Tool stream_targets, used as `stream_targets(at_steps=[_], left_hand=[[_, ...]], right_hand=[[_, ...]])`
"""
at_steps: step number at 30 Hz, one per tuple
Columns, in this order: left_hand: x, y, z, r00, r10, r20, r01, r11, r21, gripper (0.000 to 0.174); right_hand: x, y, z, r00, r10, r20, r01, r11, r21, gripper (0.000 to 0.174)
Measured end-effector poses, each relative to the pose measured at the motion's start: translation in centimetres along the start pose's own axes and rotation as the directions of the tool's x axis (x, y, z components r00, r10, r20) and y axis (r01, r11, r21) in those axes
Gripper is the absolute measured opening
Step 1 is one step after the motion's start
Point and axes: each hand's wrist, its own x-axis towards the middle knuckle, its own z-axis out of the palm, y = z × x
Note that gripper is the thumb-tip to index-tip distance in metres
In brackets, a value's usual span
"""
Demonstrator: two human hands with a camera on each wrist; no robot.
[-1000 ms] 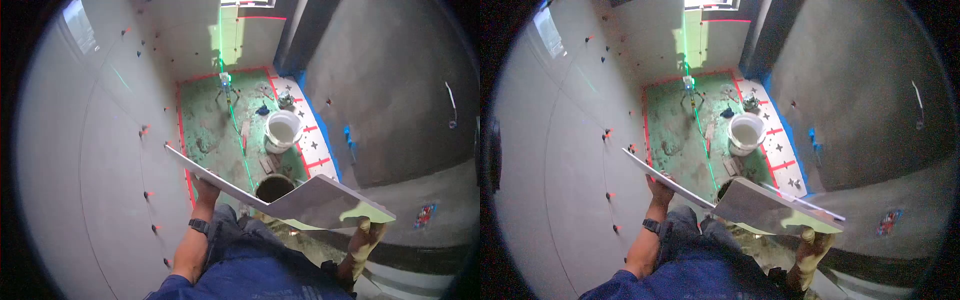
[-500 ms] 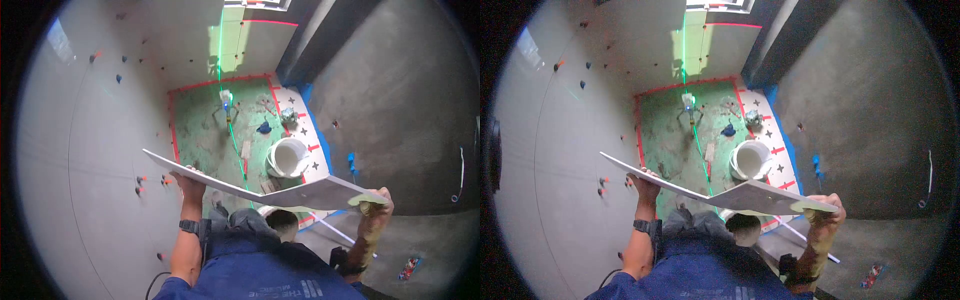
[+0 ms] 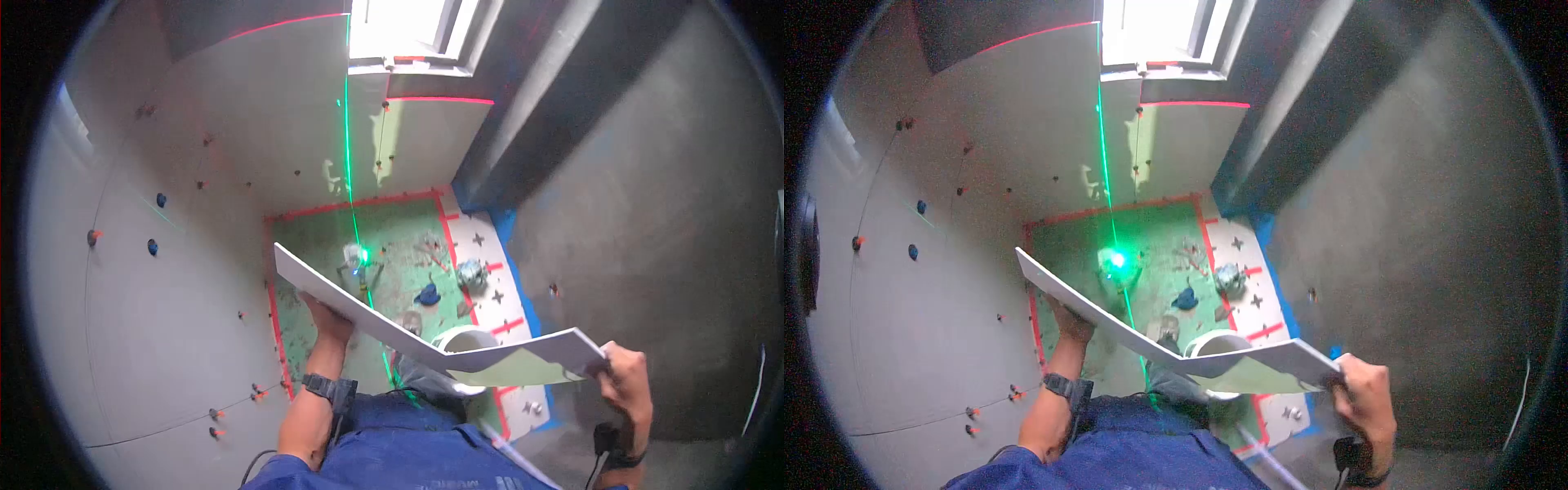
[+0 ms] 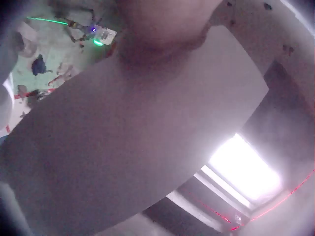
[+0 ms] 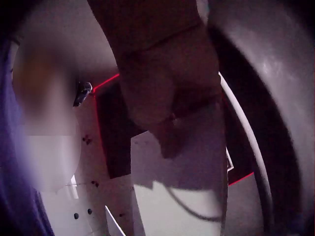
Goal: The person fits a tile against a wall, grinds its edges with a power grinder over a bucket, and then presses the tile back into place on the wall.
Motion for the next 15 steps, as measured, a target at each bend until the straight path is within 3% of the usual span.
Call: stream_targets(at_steps=[3,5,7,8,10,11,12,13,14,15], left_hand=[[3.3,-1.5,6.3,0.995,0.1,-0.005,-0.1,0.994,0.054,0.072],[6.6,-1.9,10.6,0.927,0.36,0.104,-0.375,0.889,0.265,0.083],[13.1,-2.9,9.9,0.966,0.162,0.202,-0.173,0.984,0.035,0.08],[13.5,-2.8,13.1,0.982,0.139,0.125,-0.136,0.99,-0.026,0.078],[16.4,-3.2,15.9,0.974,0.179,0.139,-0.179,0.984,-0.017,0.08],[16.8,-3.1,15.9,0.967,0.213,0.139,-0.217,0.976,0.01,0.083],[17.7,-3.3,16.3,0.969,0.204,0.138,-0.206,0.978,0.005,0.083],[18.8,-3.3,16.7,0.972,0.201,0.123,-0.191,0.978,-0.09,0.073],[20.2,-3.6,17.2,0.976,0.192,0.098,-0.172,0.968,-0.181,0.064],[22.0,-3.9,17.8,0.979,0.184,0.086,-0.166,0.969,-0.185,0.064]], right_hand=[[8.2,5.5,0.6,0.999,-0.019,0.027,0.019,1.0,0.018,0.017],[14.0,6.8,-0.9,0.997,-0.079,-0.014,0.08,0.996,0.036,0.015],[18.5,8.0,-2.2,0.992,-0.127,-0.01,0.127,0.991,0.045,0.013],[21.0,9.0,-2.4,0.996,-0.093,-0.002,0.093,0.987,0.133,0.013],[25.4,10.0,-2.5,0.999,-0.031,-0.022,0.036,0.948,0.316,0.011],[26.2,9.2,-2.4,0.999,-0.028,-0.019,0.032,0.951,0.307,0.011],[27.7,8.7,-2.2,0.995,-0.019,-0.094,0.054,0.919,0.39,0.012],[29.7,8.7,-2.1,0.986,-0.007,-0.167,0.086,0.877,0.472,0.013],[31.9,9.5,-2.2,0.973,-0.083,-0.214,0.17,0.888,0.428,0.014],[34.4,10.2,-2.8,0.976,-0.085,-0.2,0.164,0.891,0.422,0.014]])
